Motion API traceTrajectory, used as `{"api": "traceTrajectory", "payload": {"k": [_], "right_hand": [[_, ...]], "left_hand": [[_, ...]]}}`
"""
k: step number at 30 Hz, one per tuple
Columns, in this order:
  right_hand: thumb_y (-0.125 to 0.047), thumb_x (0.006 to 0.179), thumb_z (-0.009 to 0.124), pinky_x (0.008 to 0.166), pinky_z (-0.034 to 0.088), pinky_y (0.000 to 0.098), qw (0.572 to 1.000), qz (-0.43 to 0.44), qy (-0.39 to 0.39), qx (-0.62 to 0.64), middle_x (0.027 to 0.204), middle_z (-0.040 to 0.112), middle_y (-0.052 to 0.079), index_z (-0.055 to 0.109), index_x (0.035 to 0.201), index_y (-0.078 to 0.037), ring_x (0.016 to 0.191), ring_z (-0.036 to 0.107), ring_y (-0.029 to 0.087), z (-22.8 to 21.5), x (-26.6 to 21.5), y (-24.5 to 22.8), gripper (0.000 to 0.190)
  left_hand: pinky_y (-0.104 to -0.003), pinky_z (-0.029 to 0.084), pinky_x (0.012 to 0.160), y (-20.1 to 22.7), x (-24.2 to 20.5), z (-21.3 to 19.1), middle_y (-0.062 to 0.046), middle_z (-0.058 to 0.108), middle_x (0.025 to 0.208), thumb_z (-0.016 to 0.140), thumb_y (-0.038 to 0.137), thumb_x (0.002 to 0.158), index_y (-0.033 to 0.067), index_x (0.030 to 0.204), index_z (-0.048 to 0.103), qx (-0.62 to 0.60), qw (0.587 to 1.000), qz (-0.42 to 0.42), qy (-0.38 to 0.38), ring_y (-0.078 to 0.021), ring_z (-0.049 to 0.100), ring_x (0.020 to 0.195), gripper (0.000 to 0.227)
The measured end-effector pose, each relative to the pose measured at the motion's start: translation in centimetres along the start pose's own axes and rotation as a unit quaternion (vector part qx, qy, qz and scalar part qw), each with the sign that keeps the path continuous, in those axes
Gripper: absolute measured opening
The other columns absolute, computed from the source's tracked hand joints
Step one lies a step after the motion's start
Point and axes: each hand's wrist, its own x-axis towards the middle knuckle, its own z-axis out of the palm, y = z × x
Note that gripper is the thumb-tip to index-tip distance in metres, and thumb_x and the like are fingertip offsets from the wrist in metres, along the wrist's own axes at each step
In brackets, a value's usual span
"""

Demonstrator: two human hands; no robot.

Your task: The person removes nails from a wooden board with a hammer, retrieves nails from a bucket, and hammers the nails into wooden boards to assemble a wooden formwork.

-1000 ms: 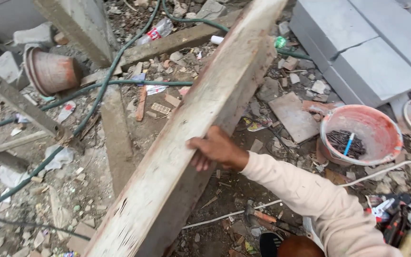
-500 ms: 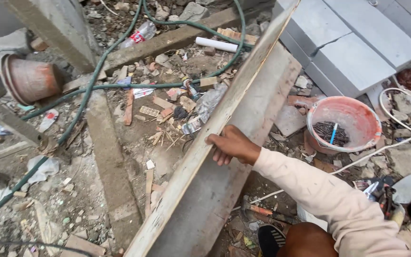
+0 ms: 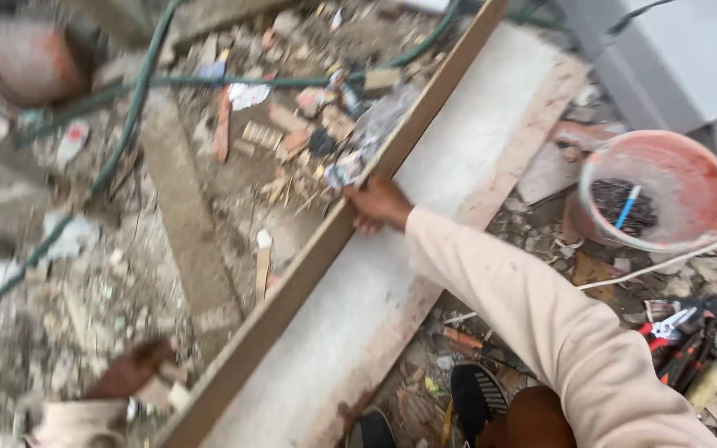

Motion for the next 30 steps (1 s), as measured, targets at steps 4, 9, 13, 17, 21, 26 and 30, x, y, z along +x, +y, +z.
{"api": "traceTrajectory", "payload": {"k": [4,9,13,17,21,26,30], "right_hand": [[-0.045,0.103,0.054,0.056,0.060,0.0312,0.990,-0.072,-0.081,0.091,0.088,0.076,0.009,0.067,0.110,-0.002,0.068,0.075,0.018,-2.3,2.2,2.1,0.046],[-0.020,0.102,0.061,0.064,0.055,0.0310,0.977,-0.181,0.103,0.038,0.076,0.068,0.005,0.063,0.090,-0.003,0.069,0.067,0.014,-9.1,-5.4,12.1,0.021],[-0.018,0.103,0.061,0.056,0.050,0.0335,0.983,-0.029,0.179,-0.016,0.073,0.069,0.012,0.065,0.087,0.001,0.061,0.063,0.018,-9.3,-10.7,25.7,0.025],[-0.020,0.102,0.059,0.053,0.052,0.0344,0.991,0.078,0.106,-0.008,0.081,0.072,0.016,0.066,0.101,0.002,0.063,0.067,0.021,-6.3,-11.7,35.9,0.024],[-0.019,0.096,0.059,0.056,0.053,0.0328,0.997,0.041,0.056,-0.038,0.094,0.075,0.012,0.059,0.120,-0.004,0.067,0.068,0.021,-3.7,-10.9,35.1,0.028],[-0.013,0.099,0.055,0.068,0.054,0.0340,0.994,0.062,0.033,0.079,0.102,0.075,0.015,0.056,0.115,0.004,0.088,0.071,0.023,-3.3,-9.8,30.3,0.023],[-0.011,0.102,0.049,0.073,0.058,0.0390,0.961,0.112,0.037,0.250,0.102,0.071,0.017,0.053,0.114,0.001,0.091,0.072,0.028,-2.7,-8.9,30.4,0.017]], "left_hand": [[-0.046,0.060,0.079,7.0,-5.1,1.4,-0.014,0.069,0.132,0.069,0.043,0.084,0.0080,0.138,0.060,-0.041,0.994,0.094,0.044,-0.0340,0.075,0.100,0.065],[-0.050,0.048,0.100,12.4,-7.5,10.5,-0.022,0.068,0.114,0.079,0.037,0.084,0.0035,0.135,0.058,0.116,0.904,0.302,0.279,-0.0385,0.065,0.108,0.065],[-0.054,0.044,0.105,12.8,-8.5,13.5,-0.019,0.067,0.114,0.081,0.028,0.086,0.0027,0.131,0.058,0.097,0.879,0.310,0.348,-0.0365,0.064,0.110,0.058],[-0.054,0.042,0.111,11.2,-10.5,13.5,-0.016,0.066,0.120,0.080,0.020,0.091,0.0046,0.134,0.058,0.119,0.856,0.285,0.415,-0.0332,0.063,0.117,0.050],[-0.051,0.043,0.108,9.2,-9.0,13.2,-0.015,0.067,0.126,0.076,0.016,0.091,0.0062,0.133,0.060,0.133,0.858,0.308,0.390,-0.0324,0.062,0.120,0.047],[-0.050,0.046,0.105,7.1,-6.4,13.2,-0.015,0.067,0.129,0.074,0.019,0.099,0.0052,0.137,0.059,0.121,0.859,0.350,0.352,-0.0316,0.063,0.121,0.043],[-0.055,0.043,0.103,6.8,-5.2,11.4,-0.014,0.068,0.117,0.073,0.030,0.096,0.0075,0.131,0.062,0.190,0.861,0.298,0.366,-0.0312,0.063,0.112,0.042]]}}
